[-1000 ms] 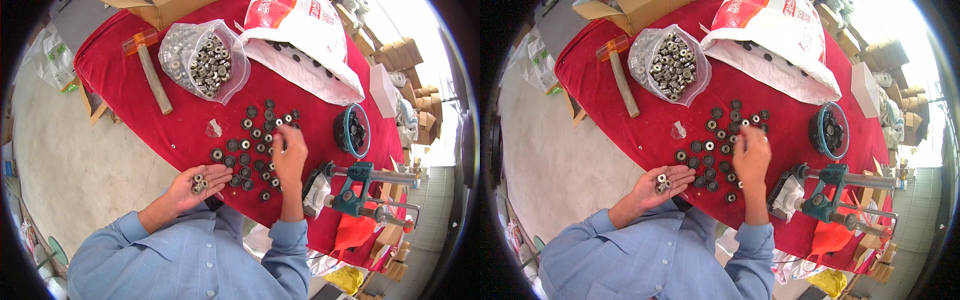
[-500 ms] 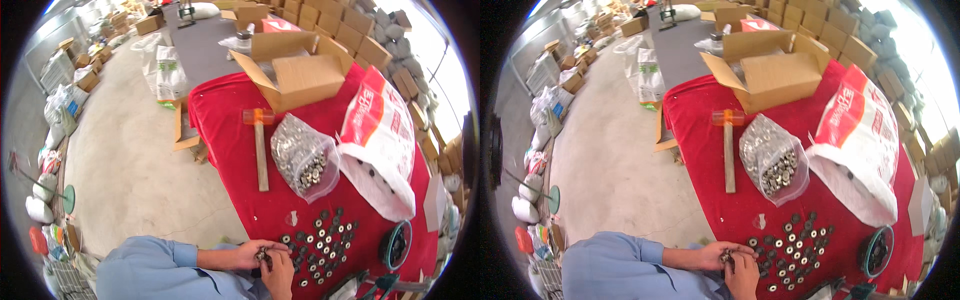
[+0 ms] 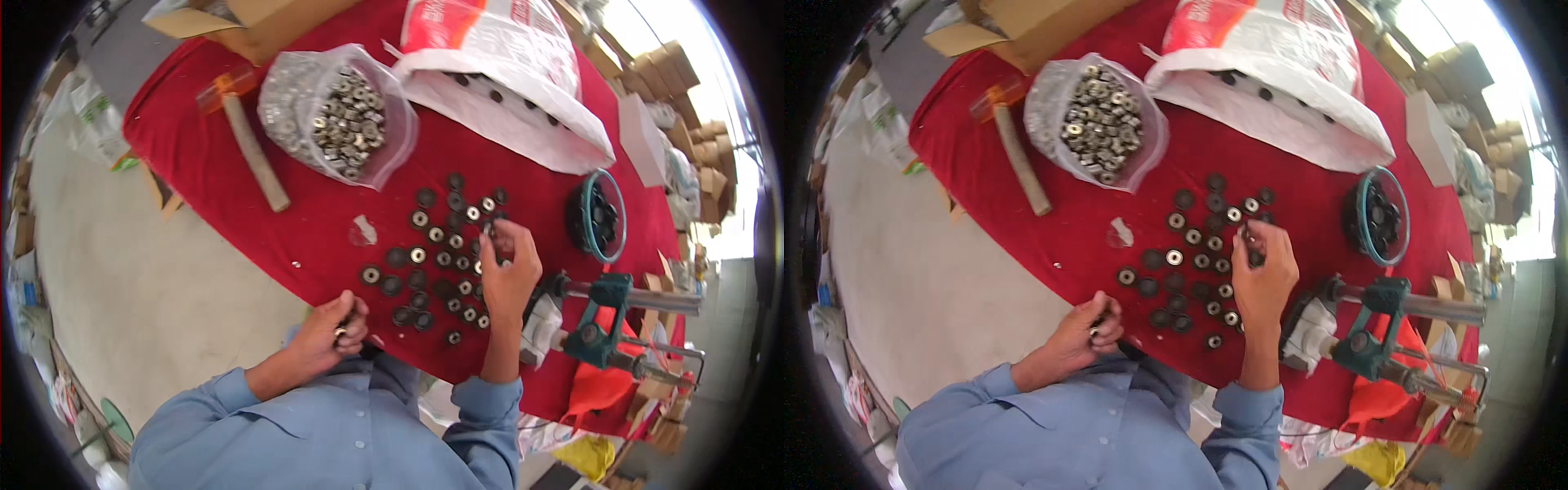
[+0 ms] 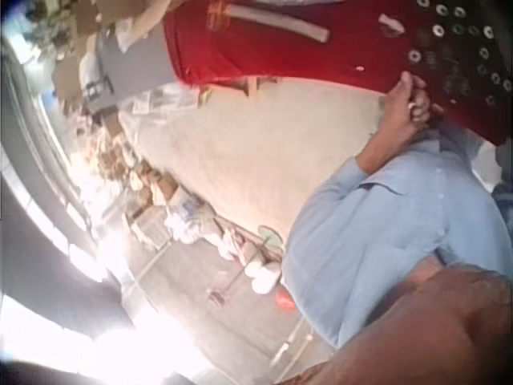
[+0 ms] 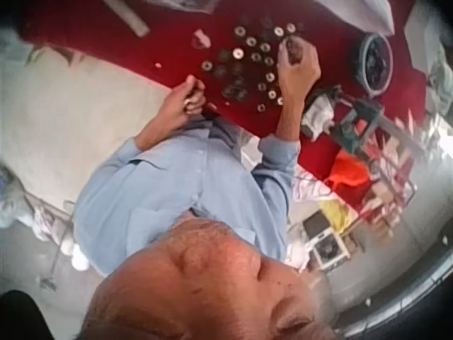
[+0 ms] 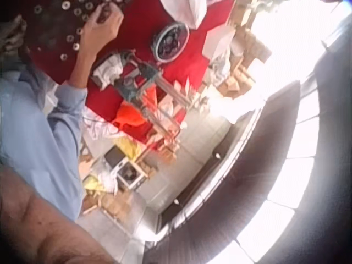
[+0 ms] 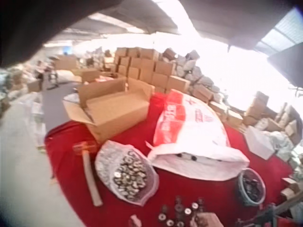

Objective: The person assembles metal components onto circular rubber disks using a manual press.

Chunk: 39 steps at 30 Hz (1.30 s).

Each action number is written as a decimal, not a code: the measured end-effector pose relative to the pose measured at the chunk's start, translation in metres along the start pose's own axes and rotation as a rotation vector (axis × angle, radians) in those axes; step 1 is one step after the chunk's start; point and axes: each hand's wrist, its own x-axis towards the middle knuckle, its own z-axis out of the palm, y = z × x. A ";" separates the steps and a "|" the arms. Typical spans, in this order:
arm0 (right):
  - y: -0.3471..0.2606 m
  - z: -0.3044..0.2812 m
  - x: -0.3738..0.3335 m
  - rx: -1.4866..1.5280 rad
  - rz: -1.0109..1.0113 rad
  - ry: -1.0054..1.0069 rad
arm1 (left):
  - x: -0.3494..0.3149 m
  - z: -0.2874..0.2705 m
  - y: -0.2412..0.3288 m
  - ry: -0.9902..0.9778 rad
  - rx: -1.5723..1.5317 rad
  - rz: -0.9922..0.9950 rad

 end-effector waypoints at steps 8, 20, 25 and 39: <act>0.027 0.028 0.028 -0.105 -0.148 -0.043 | 0.005 0.006 -0.004 0.039 0.060 -0.101; 0.039 0.054 0.008 -0.504 -0.376 -0.113 | 0.009 -0.001 0.003 -0.050 0.056 -0.136; 0.035 0.052 0.000 -0.574 -0.340 -0.133 | 0.009 -0.008 0.003 -0.113 0.033 -0.123; 0.004 -0.046 -0.027 -0.002 0.003 0.187 | -0.011 0.082 0.107 -0.059 0.979 0.551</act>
